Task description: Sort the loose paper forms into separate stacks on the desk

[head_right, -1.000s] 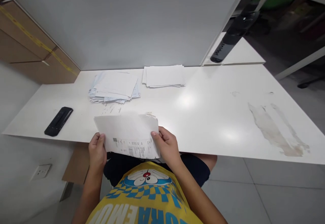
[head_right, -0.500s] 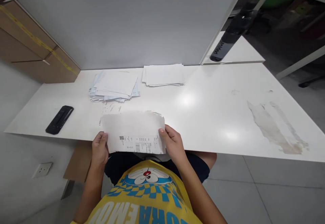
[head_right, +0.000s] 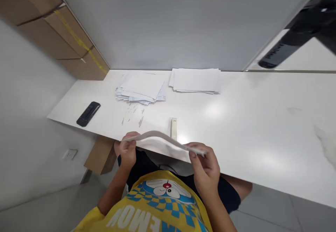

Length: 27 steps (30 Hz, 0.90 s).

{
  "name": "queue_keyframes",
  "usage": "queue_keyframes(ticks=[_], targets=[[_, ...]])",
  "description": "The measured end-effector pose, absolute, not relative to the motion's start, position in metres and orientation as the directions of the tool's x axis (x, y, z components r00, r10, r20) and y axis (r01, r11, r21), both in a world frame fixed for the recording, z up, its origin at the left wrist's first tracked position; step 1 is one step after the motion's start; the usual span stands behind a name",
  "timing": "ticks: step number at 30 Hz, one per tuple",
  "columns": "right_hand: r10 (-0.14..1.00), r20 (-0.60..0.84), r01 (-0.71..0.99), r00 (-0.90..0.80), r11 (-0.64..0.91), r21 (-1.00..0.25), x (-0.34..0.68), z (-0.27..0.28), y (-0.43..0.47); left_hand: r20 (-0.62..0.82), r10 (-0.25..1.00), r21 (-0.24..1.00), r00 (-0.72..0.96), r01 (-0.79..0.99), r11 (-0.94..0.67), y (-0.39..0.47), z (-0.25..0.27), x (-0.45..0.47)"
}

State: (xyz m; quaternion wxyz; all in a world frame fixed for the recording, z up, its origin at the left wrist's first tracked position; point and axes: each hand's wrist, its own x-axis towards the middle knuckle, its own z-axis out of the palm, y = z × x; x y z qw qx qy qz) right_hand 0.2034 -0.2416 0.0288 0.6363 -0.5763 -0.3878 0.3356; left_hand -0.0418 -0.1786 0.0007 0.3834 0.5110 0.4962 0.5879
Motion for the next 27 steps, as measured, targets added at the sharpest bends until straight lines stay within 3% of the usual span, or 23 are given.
queue_keyframes(ticks=[2, 6, 9, 15, 24, 27], targets=[[0.888, 0.196, 0.041, 0.416, 0.197, -0.979, 0.201, 0.023, -0.245, 0.297, 0.941, 0.955, -0.162, 0.07, -0.289, -0.18, 0.005, -0.038], [0.945, 0.238, 0.054, 0.226, 0.231, -0.971, 0.205, 0.009, -0.246, 0.325, 0.934, 0.944, -0.148, 0.116, -0.31, -0.183, 0.024, -0.037], [0.947, 0.26, 0.05, 0.187, 0.255, -0.966, 0.213, 0.006, -0.248, 0.4, 0.907, 0.915, -0.135, 0.111, -0.387, -0.187, 0.037, -0.036], [0.983, 0.061, 0.145, 0.175, 0.035, -0.989, 0.229, 0.011, -0.264, 0.327, 0.941, 0.944, -0.09, 0.067, -0.322, -0.198, 0.028, -0.04], [0.951, 0.1, -0.073, 0.293, 0.127, -0.989, 0.242, -0.005, -0.268, 0.364, 0.929, 0.932, 0.068, -0.03, -0.362, -0.202, 0.029, -0.023], [0.956, -0.076, -0.027, 0.282, -0.071, -0.997, 0.248, -0.002, -0.276, 0.292, 0.956, 0.954, 0.03, -0.078, -0.289, -0.205, 0.039, -0.016]])
